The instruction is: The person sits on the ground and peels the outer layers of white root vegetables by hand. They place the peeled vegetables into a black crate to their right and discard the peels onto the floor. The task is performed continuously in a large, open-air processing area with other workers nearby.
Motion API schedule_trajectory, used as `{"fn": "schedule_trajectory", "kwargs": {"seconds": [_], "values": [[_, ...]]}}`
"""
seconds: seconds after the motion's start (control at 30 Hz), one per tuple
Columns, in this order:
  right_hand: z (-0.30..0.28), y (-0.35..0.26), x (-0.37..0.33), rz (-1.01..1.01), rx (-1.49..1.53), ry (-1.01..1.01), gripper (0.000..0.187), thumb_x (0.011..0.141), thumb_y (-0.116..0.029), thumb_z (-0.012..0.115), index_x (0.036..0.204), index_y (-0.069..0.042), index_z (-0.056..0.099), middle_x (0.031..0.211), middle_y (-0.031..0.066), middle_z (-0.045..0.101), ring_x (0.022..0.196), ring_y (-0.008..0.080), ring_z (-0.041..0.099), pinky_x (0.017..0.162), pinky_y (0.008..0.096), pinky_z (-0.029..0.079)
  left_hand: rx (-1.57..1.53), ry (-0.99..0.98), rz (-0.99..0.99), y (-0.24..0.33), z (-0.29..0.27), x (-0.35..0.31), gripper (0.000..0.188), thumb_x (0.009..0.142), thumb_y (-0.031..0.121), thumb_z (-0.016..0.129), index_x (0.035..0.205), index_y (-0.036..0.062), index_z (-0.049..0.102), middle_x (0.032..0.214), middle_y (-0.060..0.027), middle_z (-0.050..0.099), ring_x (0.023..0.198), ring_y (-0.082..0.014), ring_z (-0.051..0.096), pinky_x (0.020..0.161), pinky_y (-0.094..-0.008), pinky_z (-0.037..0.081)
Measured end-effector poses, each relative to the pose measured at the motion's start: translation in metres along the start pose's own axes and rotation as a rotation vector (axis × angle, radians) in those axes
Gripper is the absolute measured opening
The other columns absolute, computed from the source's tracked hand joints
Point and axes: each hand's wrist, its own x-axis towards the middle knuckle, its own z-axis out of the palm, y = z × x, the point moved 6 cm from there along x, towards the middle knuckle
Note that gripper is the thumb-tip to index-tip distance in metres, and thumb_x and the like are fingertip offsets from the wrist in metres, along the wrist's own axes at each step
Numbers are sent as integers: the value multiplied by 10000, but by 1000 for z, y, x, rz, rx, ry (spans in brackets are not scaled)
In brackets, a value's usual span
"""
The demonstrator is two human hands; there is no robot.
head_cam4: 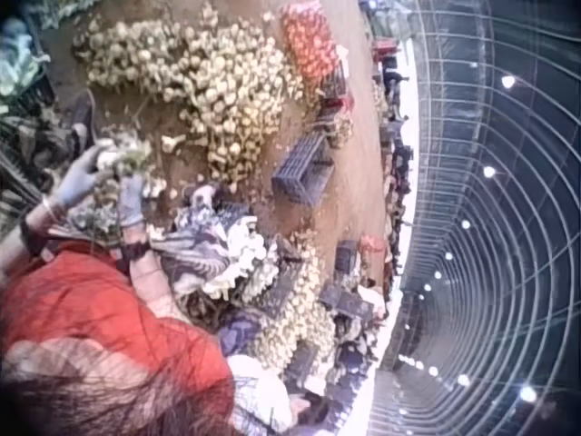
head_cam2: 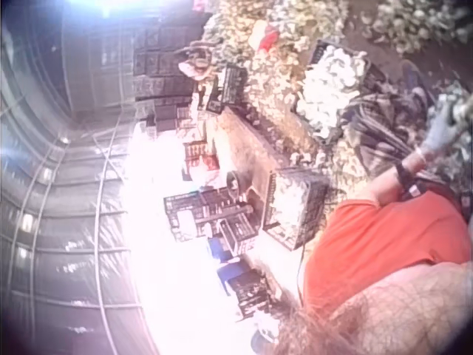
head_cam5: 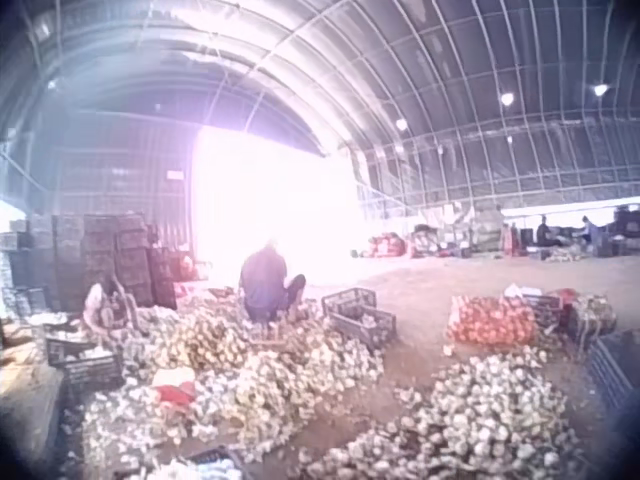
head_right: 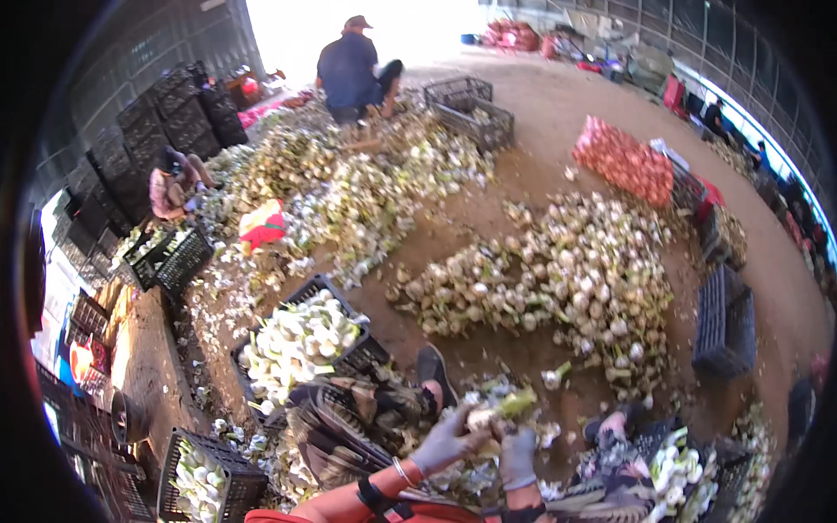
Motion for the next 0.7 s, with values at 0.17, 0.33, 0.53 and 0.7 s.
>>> {"fn": "schedule_trajectory", "kwargs": {"seconds": [0.17, 0.33, 0.53, 0.7], "values": [[22, -29, -8, -43, -122, -176, 200, 898, -3, 679, 1094, 7, 719, 996, 10, 718, 892, 101, 647, 796, 271, 527, -627, -87, -264, 9, -17, -4, 473, 1026, 512, 519, 1134, 65, 631, 888, -58, 676, 628, -160, 623, 567, -308, 507], [-4, -24, -3, -584, -803, -81, 315, 818, 101, 607, 1085, -11, 729, 1106, 98, 726, 986, 163, 669, 865, 270, 520, -582, -158, -208, 20, -7, -7, 620, 979, 655, 516, 1074, 54, 636, 910, -90, 684, 642, -188, 633, 583, -315, 511], [0, -23, 4, -247, -490, -16, 244, 851, 14, 667, 1093, 17, 700, 989, 62, 722, 837, 105, 632, 755, 296, 521, -376, -155, -165, 15, -19, -10, 684, 974, 673, 529, 1154, 18, 611, 906, -87, 668, 650, -176, 629, 607, -298, 506], [21, -19, 1, -238, -459, -65, 264, 980, -218, 689, 1123, 3, 705, 876, 37, 703, 800, 82, 591, 731, 276, 500, 1, 32, -5, 29, -19, -8, 655, 1002, 604, 541, 1278, 11, 576, 928, -101, 668, 696, -168, 647, 662, -297, 537]]}}
